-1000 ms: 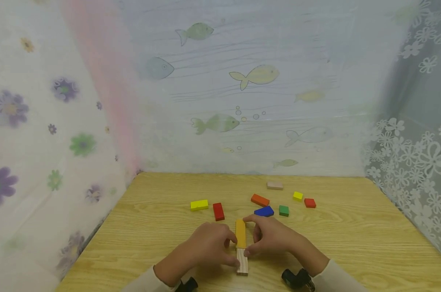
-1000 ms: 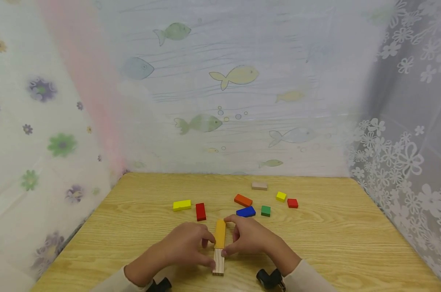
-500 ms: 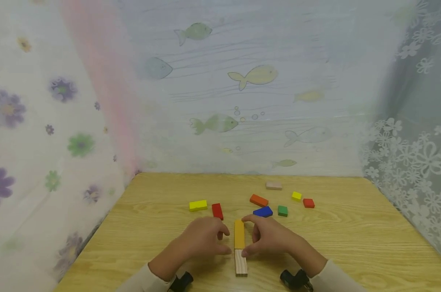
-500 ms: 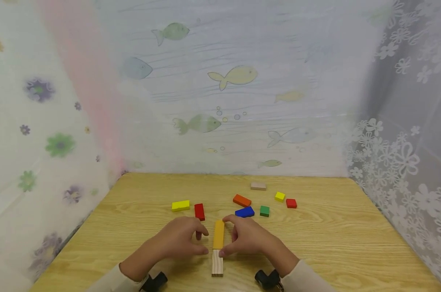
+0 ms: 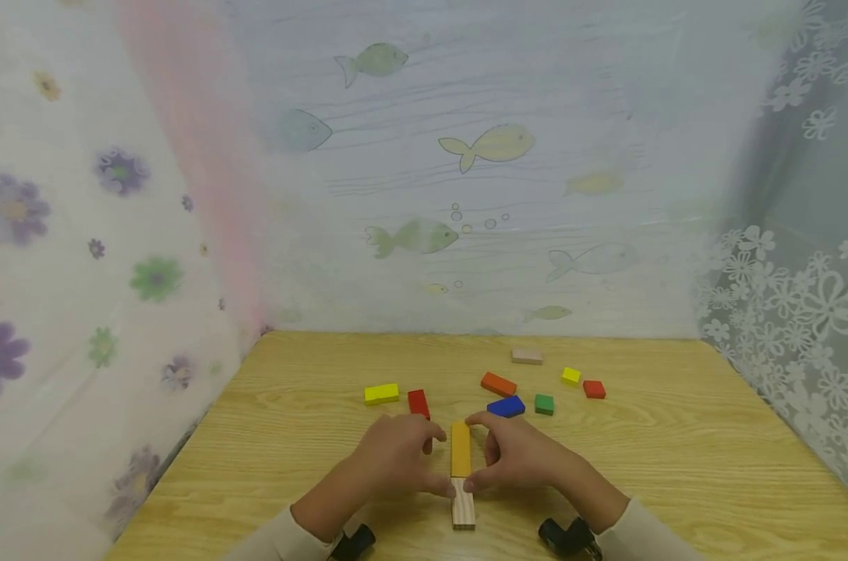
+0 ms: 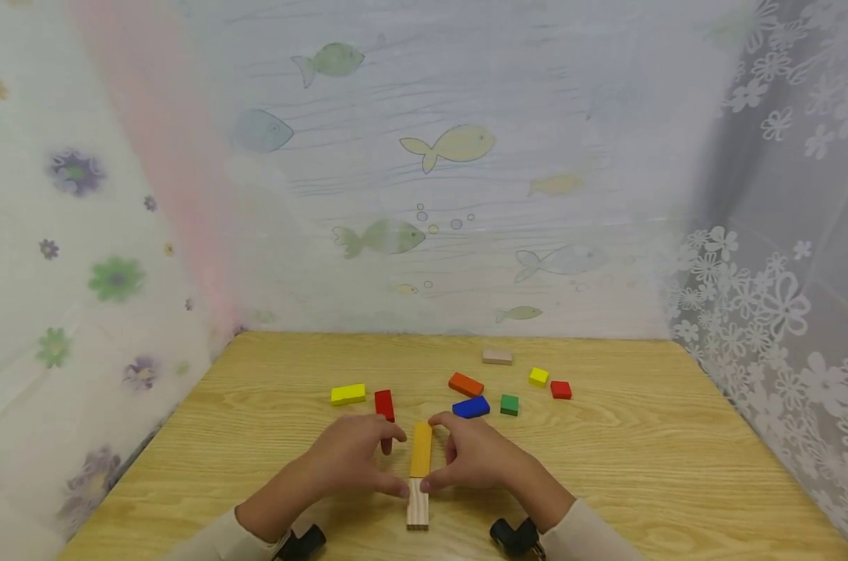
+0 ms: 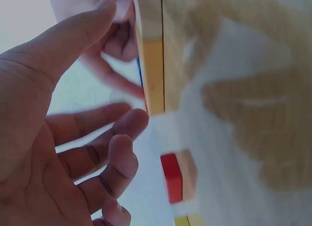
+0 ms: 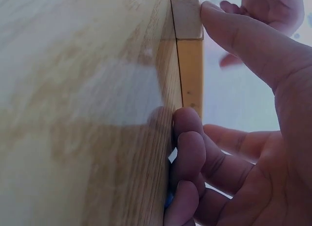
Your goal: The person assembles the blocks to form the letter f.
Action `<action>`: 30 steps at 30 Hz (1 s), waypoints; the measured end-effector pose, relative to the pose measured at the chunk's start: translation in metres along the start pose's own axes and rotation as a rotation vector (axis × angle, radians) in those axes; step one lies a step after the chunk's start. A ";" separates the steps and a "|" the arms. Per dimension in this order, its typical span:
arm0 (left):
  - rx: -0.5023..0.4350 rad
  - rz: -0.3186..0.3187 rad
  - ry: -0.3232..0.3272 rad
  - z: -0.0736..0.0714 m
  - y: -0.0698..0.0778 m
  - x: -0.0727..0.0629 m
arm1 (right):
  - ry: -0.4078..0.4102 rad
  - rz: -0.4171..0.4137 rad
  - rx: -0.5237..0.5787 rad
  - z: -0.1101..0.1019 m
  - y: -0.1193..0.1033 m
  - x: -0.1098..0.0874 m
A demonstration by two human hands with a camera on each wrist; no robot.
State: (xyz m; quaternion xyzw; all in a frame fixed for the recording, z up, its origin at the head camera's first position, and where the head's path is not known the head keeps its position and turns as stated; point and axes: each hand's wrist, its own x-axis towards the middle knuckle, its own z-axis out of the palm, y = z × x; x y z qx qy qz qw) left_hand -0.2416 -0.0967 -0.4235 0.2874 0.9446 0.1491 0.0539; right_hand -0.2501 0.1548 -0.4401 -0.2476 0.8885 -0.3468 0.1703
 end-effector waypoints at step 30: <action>-0.018 -0.121 0.169 -0.004 -0.047 0.032 | 0.007 -0.002 -0.026 0.002 0.002 0.000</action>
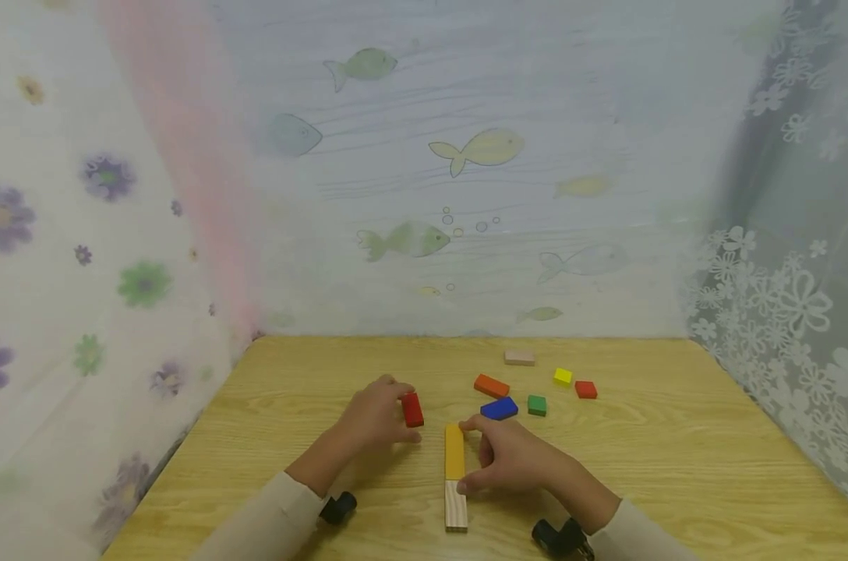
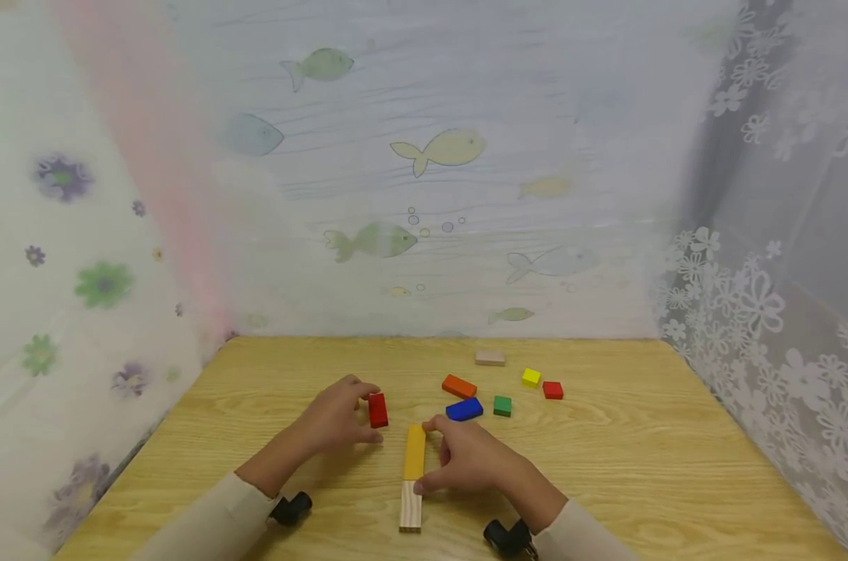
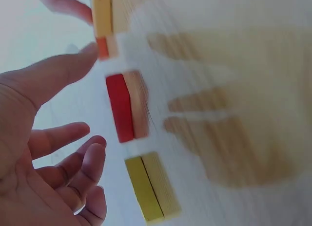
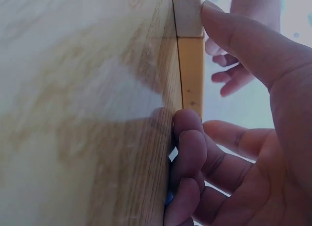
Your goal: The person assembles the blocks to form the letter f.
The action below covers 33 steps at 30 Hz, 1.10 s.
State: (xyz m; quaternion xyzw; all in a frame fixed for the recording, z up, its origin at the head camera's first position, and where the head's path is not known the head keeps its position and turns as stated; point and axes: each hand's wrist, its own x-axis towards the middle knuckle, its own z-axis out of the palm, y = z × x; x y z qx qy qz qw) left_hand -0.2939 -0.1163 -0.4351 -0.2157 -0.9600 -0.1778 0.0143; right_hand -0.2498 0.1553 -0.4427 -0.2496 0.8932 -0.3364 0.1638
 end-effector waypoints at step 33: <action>0.046 -0.002 -0.071 -0.005 -0.028 0.024 | 0.010 -0.012 -0.042 0.001 0.001 0.000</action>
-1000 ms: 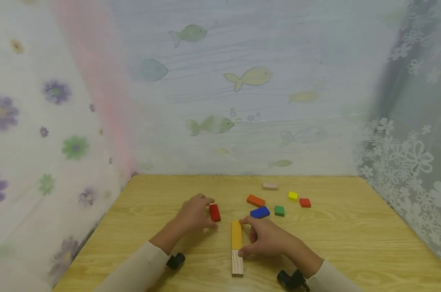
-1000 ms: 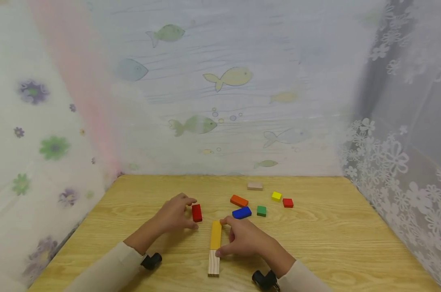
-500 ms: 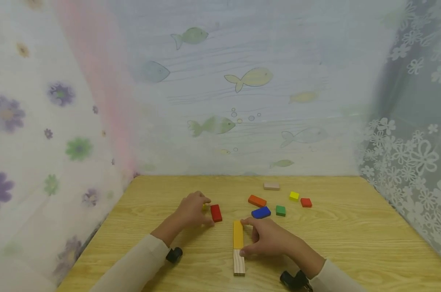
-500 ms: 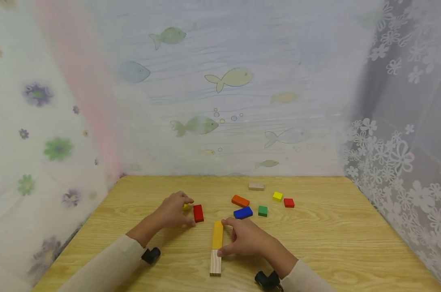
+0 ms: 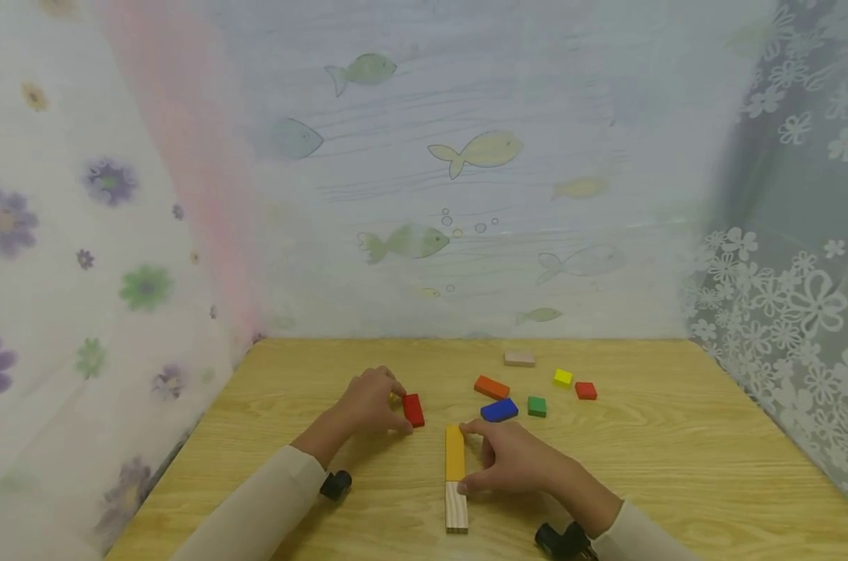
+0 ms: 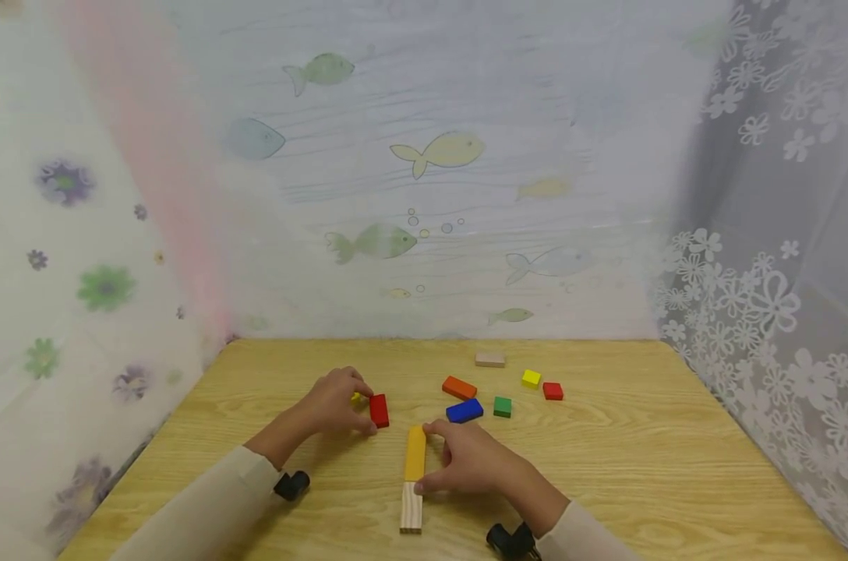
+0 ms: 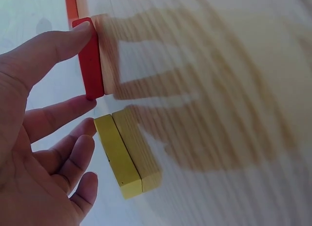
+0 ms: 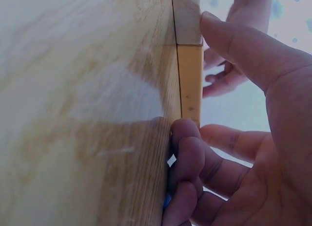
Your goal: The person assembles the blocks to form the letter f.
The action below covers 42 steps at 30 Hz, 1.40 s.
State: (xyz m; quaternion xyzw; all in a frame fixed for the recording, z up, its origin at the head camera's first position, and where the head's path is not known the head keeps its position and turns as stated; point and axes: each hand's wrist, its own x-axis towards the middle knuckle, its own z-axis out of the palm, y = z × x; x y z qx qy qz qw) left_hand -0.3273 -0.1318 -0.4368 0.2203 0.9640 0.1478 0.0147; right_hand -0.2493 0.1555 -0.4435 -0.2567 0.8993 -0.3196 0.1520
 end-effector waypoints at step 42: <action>-0.462 -0.014 0.050 0.002 0.020 0.026 | 0.000 0.010 -0.001 0.001 0.000 0.000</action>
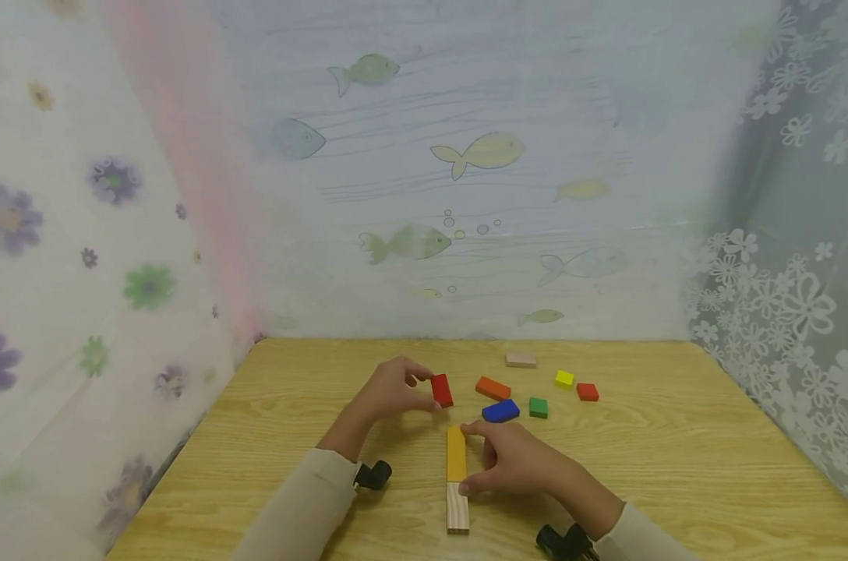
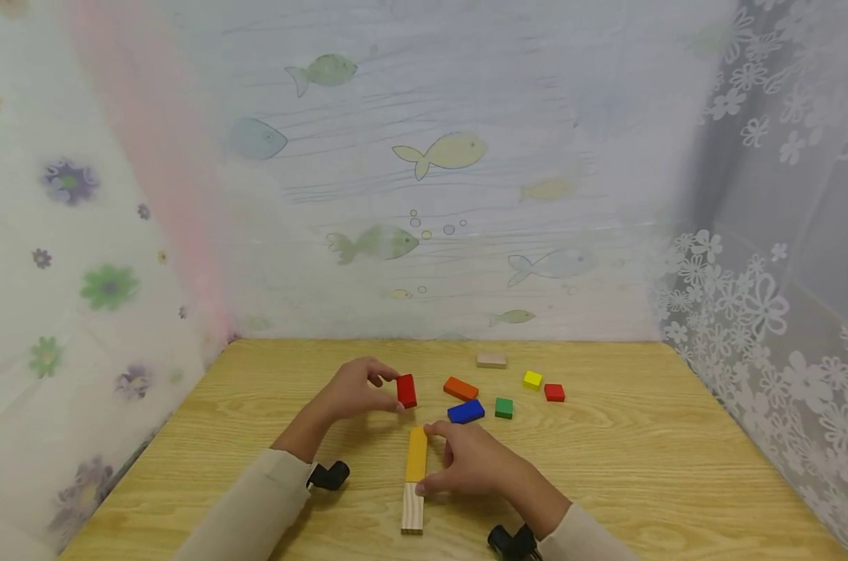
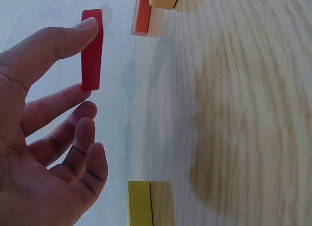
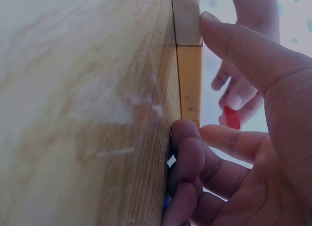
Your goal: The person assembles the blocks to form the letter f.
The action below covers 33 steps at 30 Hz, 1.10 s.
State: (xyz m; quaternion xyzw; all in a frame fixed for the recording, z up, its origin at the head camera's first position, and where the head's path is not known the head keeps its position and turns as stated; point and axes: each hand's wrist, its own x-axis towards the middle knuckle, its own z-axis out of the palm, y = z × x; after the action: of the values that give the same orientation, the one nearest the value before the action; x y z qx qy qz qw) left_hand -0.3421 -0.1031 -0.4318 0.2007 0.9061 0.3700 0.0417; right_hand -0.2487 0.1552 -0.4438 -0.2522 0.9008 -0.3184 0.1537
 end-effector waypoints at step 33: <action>0.073 -0.030 -0.128 0.028 -0.001 0.021 | 0.005 -0.021 0.003 0.001 0.006 0.002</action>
State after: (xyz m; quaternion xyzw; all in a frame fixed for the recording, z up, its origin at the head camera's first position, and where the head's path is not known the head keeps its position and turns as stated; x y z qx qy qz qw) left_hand -0.3553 -0.0778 -0.4511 0.2118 0.9173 0.3227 0.0976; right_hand -0.2515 0.1576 -0.4485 -0.2607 0.8980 -0.3220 0.1483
